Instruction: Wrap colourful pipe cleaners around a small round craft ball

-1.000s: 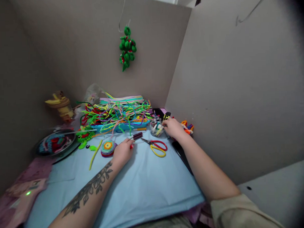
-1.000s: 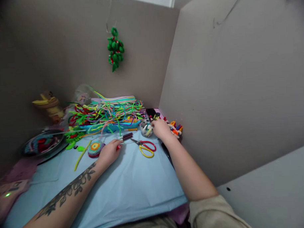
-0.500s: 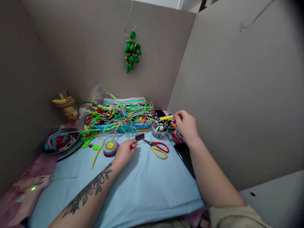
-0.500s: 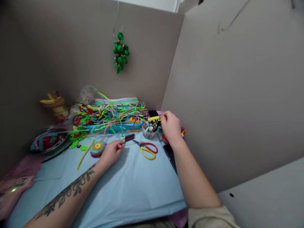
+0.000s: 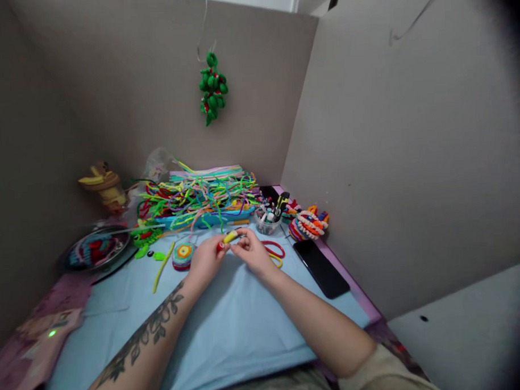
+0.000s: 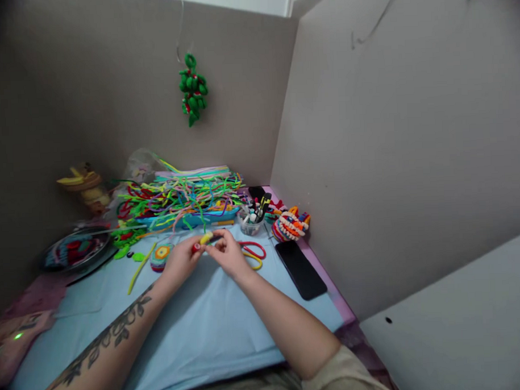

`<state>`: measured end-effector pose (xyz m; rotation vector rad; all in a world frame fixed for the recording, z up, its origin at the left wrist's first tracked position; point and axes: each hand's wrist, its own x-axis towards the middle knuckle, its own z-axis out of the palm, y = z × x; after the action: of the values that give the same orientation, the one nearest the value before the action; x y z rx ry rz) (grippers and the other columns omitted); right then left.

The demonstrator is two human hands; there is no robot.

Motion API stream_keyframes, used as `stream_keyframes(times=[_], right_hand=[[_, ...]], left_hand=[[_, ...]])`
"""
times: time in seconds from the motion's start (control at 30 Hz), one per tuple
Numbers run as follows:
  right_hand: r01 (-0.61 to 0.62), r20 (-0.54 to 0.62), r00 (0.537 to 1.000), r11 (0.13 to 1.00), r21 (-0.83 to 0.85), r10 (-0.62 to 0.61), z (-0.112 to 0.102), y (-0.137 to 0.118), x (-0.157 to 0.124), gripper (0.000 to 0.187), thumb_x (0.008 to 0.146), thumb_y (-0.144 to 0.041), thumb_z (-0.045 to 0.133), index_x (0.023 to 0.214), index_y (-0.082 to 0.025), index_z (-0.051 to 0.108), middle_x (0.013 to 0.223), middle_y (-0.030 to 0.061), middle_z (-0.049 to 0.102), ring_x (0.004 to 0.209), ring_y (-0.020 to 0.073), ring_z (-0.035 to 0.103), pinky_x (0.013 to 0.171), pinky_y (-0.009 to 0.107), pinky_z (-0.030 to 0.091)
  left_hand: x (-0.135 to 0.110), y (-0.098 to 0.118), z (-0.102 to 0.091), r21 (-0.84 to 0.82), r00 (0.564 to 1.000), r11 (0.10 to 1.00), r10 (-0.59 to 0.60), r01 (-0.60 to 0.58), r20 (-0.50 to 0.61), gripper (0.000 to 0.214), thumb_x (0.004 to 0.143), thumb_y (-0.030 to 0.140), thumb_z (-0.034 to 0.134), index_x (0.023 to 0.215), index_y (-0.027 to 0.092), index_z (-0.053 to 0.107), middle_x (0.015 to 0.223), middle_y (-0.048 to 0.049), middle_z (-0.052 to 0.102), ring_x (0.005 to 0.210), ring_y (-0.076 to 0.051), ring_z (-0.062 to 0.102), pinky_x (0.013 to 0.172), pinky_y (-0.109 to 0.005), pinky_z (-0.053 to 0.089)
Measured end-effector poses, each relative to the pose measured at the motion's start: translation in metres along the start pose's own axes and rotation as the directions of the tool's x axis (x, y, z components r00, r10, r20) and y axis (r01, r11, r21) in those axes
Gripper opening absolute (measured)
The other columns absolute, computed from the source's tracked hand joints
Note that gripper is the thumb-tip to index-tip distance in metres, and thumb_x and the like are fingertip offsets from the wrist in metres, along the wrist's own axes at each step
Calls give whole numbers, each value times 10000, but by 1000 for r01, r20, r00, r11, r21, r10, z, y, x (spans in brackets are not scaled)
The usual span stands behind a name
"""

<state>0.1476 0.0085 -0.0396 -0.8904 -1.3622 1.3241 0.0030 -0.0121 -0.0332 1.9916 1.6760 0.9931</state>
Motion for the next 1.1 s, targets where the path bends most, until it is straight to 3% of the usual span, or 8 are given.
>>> stream_keyframes(times=[0.13,0.4,0.57,0.7,0.73,0.8,0.93,1.1], right_hand=[[29,-34,999,999,-24,-30,-8,4,2,190,712,-356,626,779,-183,587,668,-24,548,601,110,487,573,225,380],[-85,26,996,991,108,82,-6,24,2,332,708,-476,647,809,-163,602,548,-53,484,434,69,346,424,206,245],[-33,-73,996,980,198,48,-2,18,-3,336,684,-460,667,833,-168,591,543,-50,482,427,68,337,414,204,226],[28,-315,948,969,244,52,-19,10,5,319,684,-495,613,761,-191,557,492,-71,405,405,66,285,402,201,213],[37,-338,941,981,188,29,-24,10,7,301,700,-486,593,759,-192,563,496,-68,414,413,70,303,410,201,229],[-20,-198,980,999,-47,10,-29,15,10,241,680,-414,616,722,-178,593,523,-43,485,468,89,402,455,210,304],[-53,26,997,877,-477,75,-23,26,10,147,662,-291,594,606,-158,620,561,-6,582,578,134,513,536,229,374],[-29,80,992,779,-626,101,-19,24,8,155,677,-250,547,625,-153,656,580,-4,620,572,131,531,541,223,373]], left_hand=[[-1,-5,2,88,983,991,88,-103,160,222,819,245,509,953,187,676,941,-87,696,886,-216,612,796,-307,447],[-4,-1,-4,125,984,986,95,-114,149,274,866,270,417,746,168,640,738,-54,654,686,-167,570,652,-262,411],[-1,1,-13,79,973,980,171,-185,157,304,873,272,405,713,173,643,734,-45,645,690,-156,564,637,-249,385],[2,-17,-31,162,999,987,-2,-6,52,309,832,317,444,623,172,619,628,-33,613,631,-161,529,596,-247,354],[3,-21,-35,167,998,985,-52,47,26,315,826,331,445,610,172,610,603,-23,598,611,-157,514,579,-245,342],[4,-25,-41,134,994,985,-101,105,-36,308,822,360,441,642,172,605,590,-4,579,597,-150,493,557,-238,322],[1,-20,-41,111,993,988,-105,110,-47,297,823,352,418,631,174,557,567,16,524,572,-134,453,540,-234,296],[-3,-15,-42,81,988,985,-152,155,-40,308,824,367,398,639,172,550,562,14,520,578,-138,456,550,-233,311]])
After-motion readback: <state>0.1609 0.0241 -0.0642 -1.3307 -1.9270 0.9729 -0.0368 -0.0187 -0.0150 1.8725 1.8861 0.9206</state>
